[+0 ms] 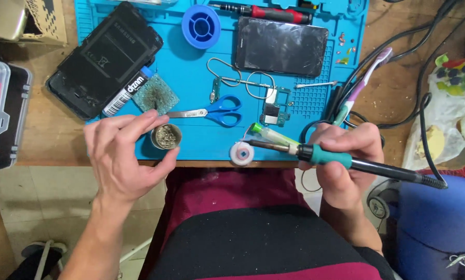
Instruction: Soldering and assembling components on a mobile phone motherboard at a repair station.
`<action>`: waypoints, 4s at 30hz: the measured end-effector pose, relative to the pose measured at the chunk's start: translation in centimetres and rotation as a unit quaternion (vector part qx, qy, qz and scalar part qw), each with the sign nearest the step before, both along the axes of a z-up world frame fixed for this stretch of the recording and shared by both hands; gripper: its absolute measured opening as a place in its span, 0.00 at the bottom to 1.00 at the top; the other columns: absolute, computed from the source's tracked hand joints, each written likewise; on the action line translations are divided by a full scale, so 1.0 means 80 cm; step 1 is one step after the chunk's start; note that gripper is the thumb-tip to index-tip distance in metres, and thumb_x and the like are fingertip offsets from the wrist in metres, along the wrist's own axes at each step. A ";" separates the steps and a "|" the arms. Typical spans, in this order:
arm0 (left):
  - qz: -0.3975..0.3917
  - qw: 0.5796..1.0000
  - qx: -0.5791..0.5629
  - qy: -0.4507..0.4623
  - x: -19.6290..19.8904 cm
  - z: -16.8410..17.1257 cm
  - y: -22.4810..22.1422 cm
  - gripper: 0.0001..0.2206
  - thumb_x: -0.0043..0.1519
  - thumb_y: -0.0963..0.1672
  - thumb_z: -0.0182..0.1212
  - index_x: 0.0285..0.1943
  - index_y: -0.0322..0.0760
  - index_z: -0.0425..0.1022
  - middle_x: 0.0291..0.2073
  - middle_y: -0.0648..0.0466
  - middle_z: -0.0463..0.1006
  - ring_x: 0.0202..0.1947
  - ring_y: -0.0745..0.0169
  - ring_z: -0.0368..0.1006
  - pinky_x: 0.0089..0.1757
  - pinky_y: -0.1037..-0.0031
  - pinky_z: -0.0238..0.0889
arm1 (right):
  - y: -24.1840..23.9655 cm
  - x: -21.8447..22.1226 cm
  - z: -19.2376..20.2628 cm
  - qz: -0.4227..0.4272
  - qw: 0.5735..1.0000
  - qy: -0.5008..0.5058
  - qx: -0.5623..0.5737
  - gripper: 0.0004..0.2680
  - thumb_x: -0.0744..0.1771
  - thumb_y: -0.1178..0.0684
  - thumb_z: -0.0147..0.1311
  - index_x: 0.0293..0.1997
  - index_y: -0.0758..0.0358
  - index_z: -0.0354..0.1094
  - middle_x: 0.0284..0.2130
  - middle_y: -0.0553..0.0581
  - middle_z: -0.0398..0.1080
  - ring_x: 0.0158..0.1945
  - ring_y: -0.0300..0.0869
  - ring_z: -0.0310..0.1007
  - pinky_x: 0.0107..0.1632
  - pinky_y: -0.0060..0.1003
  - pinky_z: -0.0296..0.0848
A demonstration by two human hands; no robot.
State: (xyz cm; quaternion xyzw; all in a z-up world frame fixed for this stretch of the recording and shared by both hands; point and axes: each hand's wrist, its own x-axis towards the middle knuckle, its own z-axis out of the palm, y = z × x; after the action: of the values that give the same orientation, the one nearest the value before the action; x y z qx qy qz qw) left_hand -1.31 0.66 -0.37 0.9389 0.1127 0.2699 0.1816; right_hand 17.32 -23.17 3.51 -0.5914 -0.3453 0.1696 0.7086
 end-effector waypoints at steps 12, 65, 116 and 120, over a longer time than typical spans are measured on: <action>0.050 0.998 0.028 -0.020 -0.007 0.015 0.017 0.18 0.65 0.51 0.54 0.49 0.31 0.76 0.43 0.51 0.80 0.46 0.47 0.71 0.48 0.63 0.54 | -0.044 0.052 -0.010 0.132 0.969 0.191 0.084 0.08 0.66 0.52 0.48 0.37 0.68 0.61 0.20 0.62 0.63 0.17 0.42 0.62 0.19 0.33 0.61; -0.168 0.984 0.025 0.044 0.094 0.055 -0.049 0.10 0.63 0.53 0.63 0.46 0.52 0.79 0.36 0.64 0.76 0.43 0.60 0.70 0.42 0.64 0.48 | -0.036 0.014 -0.031 -0.004 0.901 -0.386 -0.197 0.10 0.67 0.52 0.59 0.46 0.48 0.57 0.39 0.51 0.77 0.36 0.46 0.74 0.53 0.48 0.59; -0.071 0.971 0.011 0.229 0.098 0.051 0.031 0.05 0.59 0.41 0.63 0.40 0.46 0.73 0.35 0.61 0.75 0.45 0.53 0.65 0.45 0.60 0.48 | -0.030 0.034 -0.008 -0.086 0.962 -0.258 -0.034 0.14 0.65 0.62 0.56 0.46 0.52 0.50 0.38 0.65 0.69 0.43 0.47 0.72 0.45 0.34 0.72; -0.063 0.974 0.035 0.213 0.097 0.053 0.030 0.05 0.58 0.43 0.66 0.40 0.47 0.75 0.36 0.60 0.74 0.47 0.55 0.67 0.47 0.61 0.48 | -0.033 0.035 -0.012 -0.087 0.962 -0.256 -0.041 0.14 0.65 0.62 0.56 0.47 0.51 0.50 0.39 0.64 0.70 0.44 0.46 0.70 0.47 0.35 0.68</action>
State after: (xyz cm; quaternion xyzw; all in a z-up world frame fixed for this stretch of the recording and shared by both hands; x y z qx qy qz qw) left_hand 6.43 3.10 3.84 0.9857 0.0797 0.0556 0.1376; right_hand 20.11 -25.78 2.57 -0.6710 -0.4556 -0.0358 0.5838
